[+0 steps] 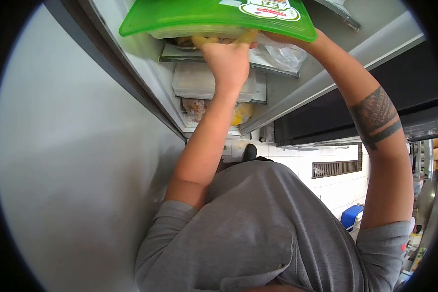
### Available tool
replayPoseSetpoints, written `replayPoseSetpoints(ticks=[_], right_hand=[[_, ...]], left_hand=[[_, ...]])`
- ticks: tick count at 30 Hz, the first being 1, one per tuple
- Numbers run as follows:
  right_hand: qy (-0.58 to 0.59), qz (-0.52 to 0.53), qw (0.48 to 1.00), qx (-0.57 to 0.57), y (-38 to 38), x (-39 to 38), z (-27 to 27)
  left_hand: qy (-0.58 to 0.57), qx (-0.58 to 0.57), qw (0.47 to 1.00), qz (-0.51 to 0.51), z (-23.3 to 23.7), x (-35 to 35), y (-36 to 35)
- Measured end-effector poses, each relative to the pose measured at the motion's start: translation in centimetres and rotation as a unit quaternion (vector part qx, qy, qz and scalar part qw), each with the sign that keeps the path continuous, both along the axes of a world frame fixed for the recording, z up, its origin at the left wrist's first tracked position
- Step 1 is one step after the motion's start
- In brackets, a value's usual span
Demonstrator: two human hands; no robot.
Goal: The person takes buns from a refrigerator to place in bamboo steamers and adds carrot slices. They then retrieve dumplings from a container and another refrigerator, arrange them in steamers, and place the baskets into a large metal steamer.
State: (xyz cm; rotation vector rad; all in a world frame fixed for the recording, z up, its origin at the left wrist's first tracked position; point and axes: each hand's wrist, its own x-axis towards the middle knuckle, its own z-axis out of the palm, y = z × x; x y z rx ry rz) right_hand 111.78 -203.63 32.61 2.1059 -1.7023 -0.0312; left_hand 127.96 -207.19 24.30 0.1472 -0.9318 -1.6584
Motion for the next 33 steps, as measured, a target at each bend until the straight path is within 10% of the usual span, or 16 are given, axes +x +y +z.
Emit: replayPoseSetpoints(ticks=[19,25,33], right_hand=[[-0.024,-0.013,1.000,-0.008,1.1,-2.1,0.7],[-0.011,-0.008,1.000,-0.007,0.7,-0.5,0.9],[-0.052,-0.087,0.995,-0.014,2.6,0.3,3.1]], left_hand=[[-0.014,0.121,0.989,-0.082,1.3,-2.1,0.0],[-0.017,0.036,0.993,0.114,-1.9,-5.1,-2.6],[-0.009,0.073,0.994,-0.083,1.2,-1.1,0.0]])
